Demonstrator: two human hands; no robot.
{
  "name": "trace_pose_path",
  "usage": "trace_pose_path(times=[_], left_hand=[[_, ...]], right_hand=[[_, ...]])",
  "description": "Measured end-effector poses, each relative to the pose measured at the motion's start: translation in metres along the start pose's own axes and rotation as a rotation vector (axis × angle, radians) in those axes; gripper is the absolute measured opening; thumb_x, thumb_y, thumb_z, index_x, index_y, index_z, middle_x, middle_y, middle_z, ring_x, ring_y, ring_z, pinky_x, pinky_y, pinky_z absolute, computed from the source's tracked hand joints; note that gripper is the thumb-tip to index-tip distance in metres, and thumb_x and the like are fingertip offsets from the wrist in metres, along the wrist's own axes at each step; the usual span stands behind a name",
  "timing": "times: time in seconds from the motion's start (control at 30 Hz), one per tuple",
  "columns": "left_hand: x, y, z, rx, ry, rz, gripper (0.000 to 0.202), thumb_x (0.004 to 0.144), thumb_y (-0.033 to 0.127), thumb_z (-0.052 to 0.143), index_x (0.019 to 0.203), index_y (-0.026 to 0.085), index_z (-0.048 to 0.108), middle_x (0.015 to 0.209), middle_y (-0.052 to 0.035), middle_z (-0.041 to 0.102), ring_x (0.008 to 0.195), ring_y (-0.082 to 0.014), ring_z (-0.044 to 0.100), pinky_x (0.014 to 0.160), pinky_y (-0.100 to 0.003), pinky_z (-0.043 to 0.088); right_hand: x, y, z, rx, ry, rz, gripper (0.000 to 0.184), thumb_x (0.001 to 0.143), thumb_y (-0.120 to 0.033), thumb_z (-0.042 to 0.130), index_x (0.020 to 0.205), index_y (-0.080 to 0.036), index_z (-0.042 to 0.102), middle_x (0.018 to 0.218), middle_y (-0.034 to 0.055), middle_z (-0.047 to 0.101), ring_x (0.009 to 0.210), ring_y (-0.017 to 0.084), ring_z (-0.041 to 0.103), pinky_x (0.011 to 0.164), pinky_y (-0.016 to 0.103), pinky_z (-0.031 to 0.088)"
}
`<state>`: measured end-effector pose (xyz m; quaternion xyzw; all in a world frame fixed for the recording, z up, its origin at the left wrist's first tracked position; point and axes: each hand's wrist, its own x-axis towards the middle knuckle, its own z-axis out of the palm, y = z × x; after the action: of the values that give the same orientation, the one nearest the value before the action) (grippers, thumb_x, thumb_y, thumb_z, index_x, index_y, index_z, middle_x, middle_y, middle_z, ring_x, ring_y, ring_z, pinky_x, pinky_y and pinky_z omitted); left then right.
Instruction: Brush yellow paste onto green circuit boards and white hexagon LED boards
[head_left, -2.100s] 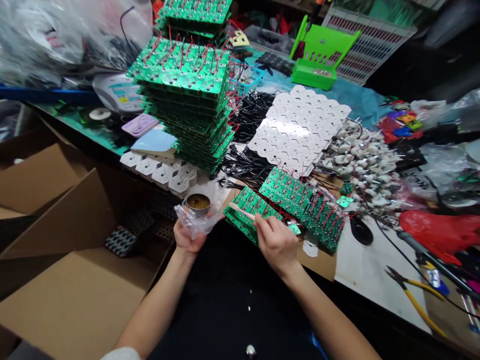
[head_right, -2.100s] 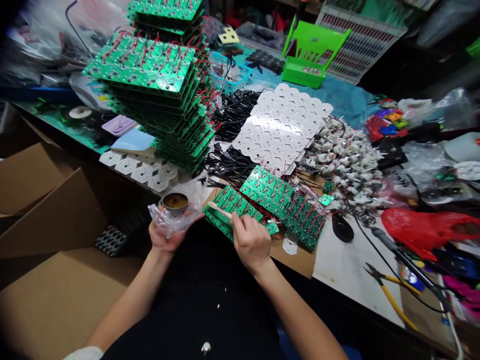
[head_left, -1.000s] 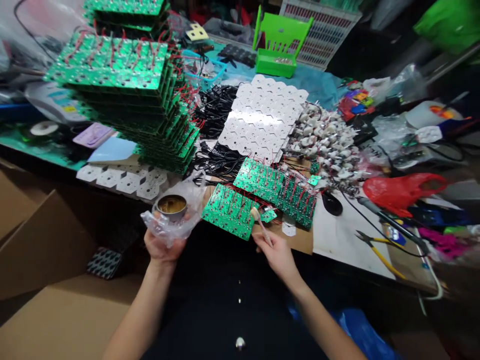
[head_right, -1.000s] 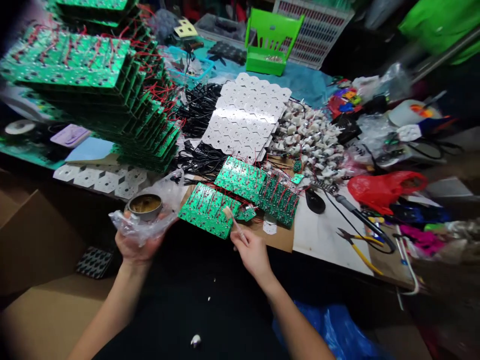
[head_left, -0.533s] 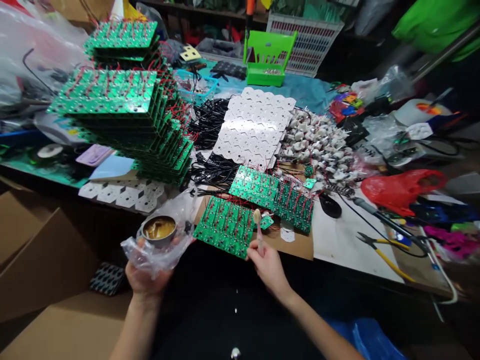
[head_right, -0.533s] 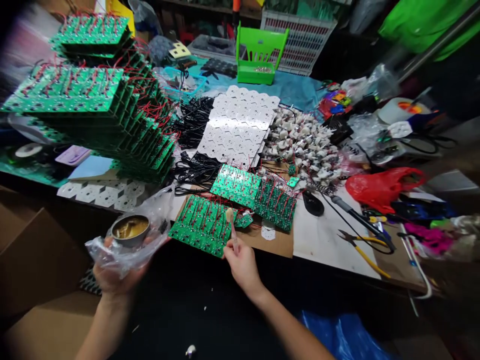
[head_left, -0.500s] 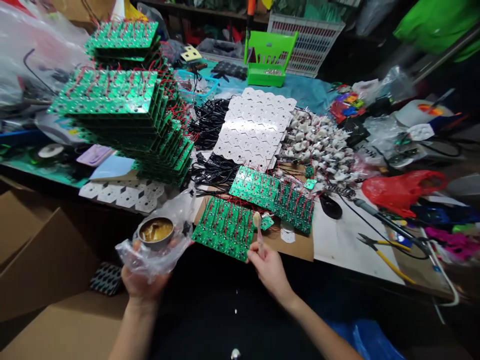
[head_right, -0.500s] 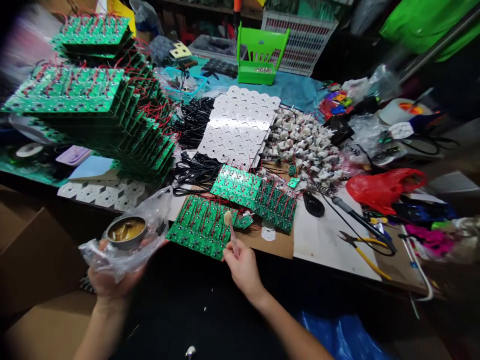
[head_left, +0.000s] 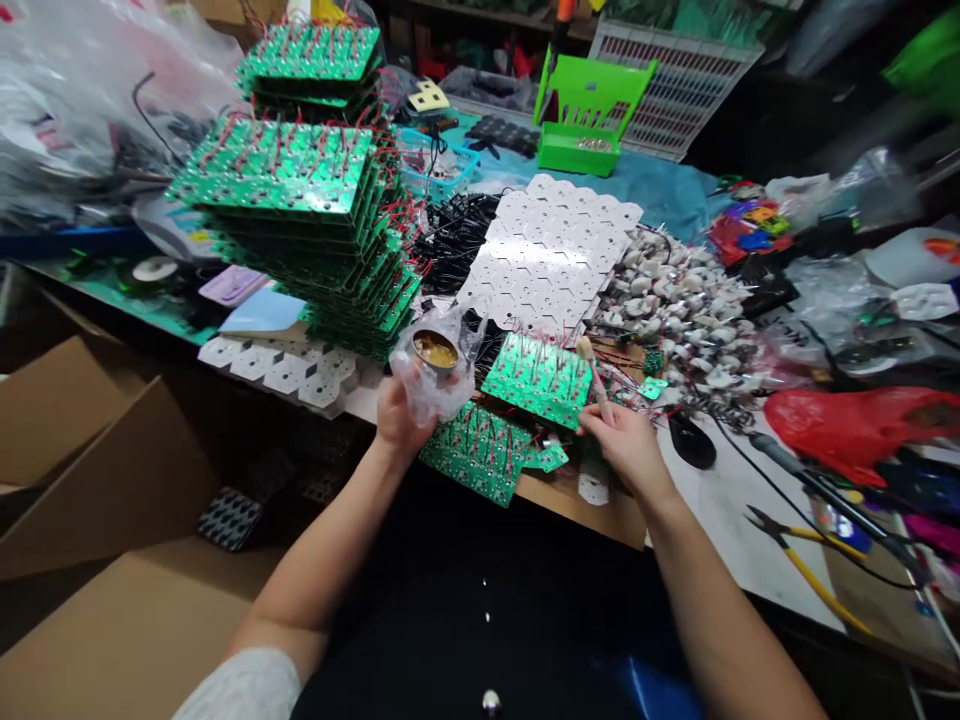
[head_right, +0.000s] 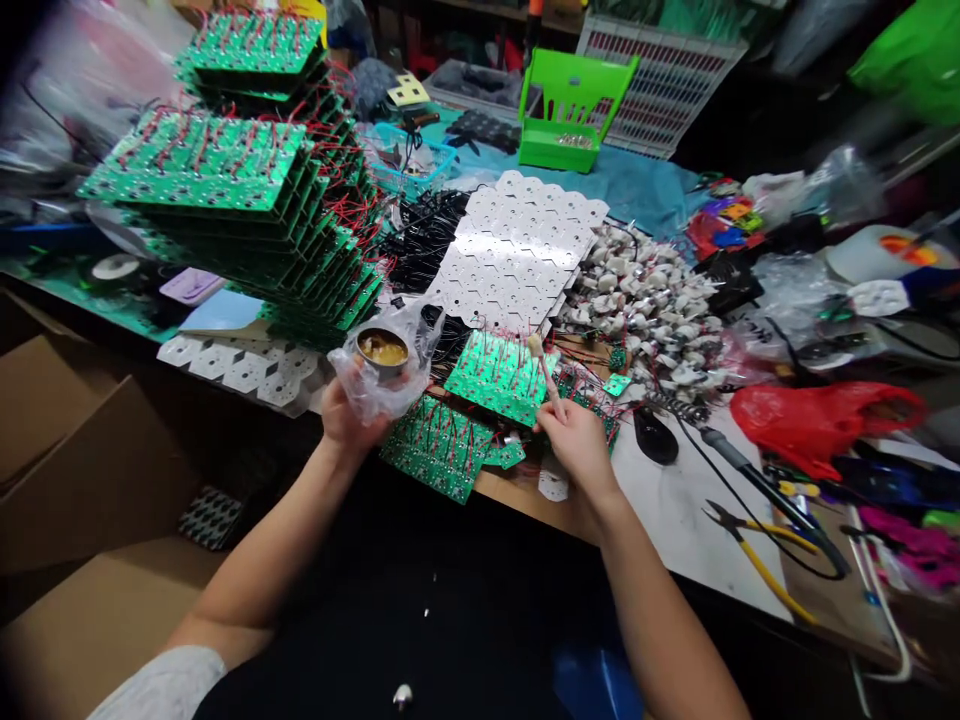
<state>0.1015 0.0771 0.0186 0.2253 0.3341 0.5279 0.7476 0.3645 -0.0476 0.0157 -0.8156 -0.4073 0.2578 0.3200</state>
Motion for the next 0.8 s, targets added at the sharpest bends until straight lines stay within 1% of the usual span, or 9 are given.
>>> trace_pose_path(times=[0.07,0.13,0.23,0.3,0.4,0.5,0.6,0.7,0.8], left_hand=[[-0.009,0.0,-0.019,-0.001,-0.039,-0.055,0.04,0.067,0.046,0.077,0.095,0.019,0.071,0.102,-0.0136,0.074,0.106,-0.041,0.066,0.089,-0.059,0.055],[-0.025,0.003,-0.043,0.02,-0.047,-0.094,0.042,0.065,0.049,0.077,0.095,0.02,0.072,0.099,-0.0134,0.075,0.107,-0.0431,0.065,0.09,-0.061,0.054],[-0.052,0.007,-0.072,0.046,-0.024,-0.147,0.042,0.064,0.051,0.076,0.094,0.022,0.073,0.099,-0.0133,0.075,0.11,-0.0459,0.064,0.089,-0.065,0.053],[-0.067,0.008,-0.083,0.055,-0.014,-0.173,0.045,0.063,0.052,0.076,0.097,0.022,0.073,0.098,-0.0147,0.075,0.112,-0.0476,0.063,0.087,-0.066,0.053],[-0.084,0.01,-0.088,0.07,-0.012,-0.181,0.05,0.061,0.048,0.08,0.103,0.021,0.072,0.099,-0.0168,0.074,0.107,-0.0481,0.065,0.084,-0.065,0.054],[-0.092,0.011,-0.091,0.083,-0.02,-0.145,0.06,0.059,0.04,0.083,0.114,0.023,0.067,0.103,-0.016,0.072,0.095,-0.0438,0.07,0.082,-0.061,0.056],[-0.095,0.008,-0.1,0.125,0.007,-0.066,0.064,0.058,0.034,0.083,0.119,0.023,0.066,0.105,-0.0144,0.072,0.09,-0.0387,0.071,0.082,-0.055,0.057],[-0.096,0.002,-0.114,0.145,0.114,0.038,0.06,0.058,0.031,0.083,0.115,0.023,0.068,0.104,-0.0109,0.073,0.089,-0.0337,0.07,0.081,-0.048,0.058],[-0.096,-0.006,-0.124,0.061,0.205,0.05,0.05,0.064,0.04,0.08,0.109,0.022,0.07,0.094,-0.0098,0.074,0.086,-0.0322,0.07,0.082,-0.048,0.058]], right_hand=[[-0.005,-0.001,-0.004,-0.152,0.035,-0.053,0.03,0.08,-0.048,0.058,0.077,-0.019,0.067,0.068,0.0043,0.068,0.065,0.02,0.06,0.063,0.03,0.039],[-0.022,-0.011,-0.002,-0.221,0.076,-0.176,0.035,0.085,-0.053,0.056,0.09,-0.02,0.067,0.07,0.0033,0.067,0.063,0.02,0.061,0.059,0.028,0.039],[-0.056,-0.036,0.012,-0.203,-0.022,-0.449,0.036,0.098,-0.049,0.044,0.106,-0.022,0.067,0.082,0.0042,0.069,0.07,0.019,0.064,0.06,0.027,0.043],[-0.075,-0.054,0.026,-0.205,-0.098,-0.63,0.035,0.103,-0.04,0.039,0.113,-0.022,0.067,0.087,0.0047,0.068,0.075,0.016,0.065,0.064,0.025,0.045],[-0.09,-0.075,0.048,-0.294,-0.092,-0.814,0.035,0.104,-0.036,0.041,0.117,-0.019,0.068,0.08,0.0036,0.066,0.071,0.013,0.063,0.062,0.023,0.041],[-0.091,-0.085,0.063,-0.406,-0.076,-0.884,0.036,0.104,-0.036,0.041,0.114,-0.018,0.071,0.075,0.0032,0.064,0.065,0.012,0.059,0.057,0.025,0.036],[-0.088,-0.086,0.065,-0.45,-0.12,-0.91,0.036,0.104,-0.035,0.04,0.11,-0.019,0.072,0.077,0.0035,0.066,0.066,0.012,0.059,0.057,0.025,0.036],[-0.084,-0.079,0.058,-0.408,-0.113,-0.88,0.035,0.104,-0.036,0.041,0.114,-0.018,0.07,0.082,0.0038,0.068,0.07,0.012,0.061,0.062,0.023,0.038],[-0.083,-0.066,0.053,-0.447,-0.085,-0.839,0.034,0.104,-0.037,0.043,0.114,-0.018,0.07,0.083,0.0038,0.068,0.073,0.012,0.063,0.064,0.023,0.038]])
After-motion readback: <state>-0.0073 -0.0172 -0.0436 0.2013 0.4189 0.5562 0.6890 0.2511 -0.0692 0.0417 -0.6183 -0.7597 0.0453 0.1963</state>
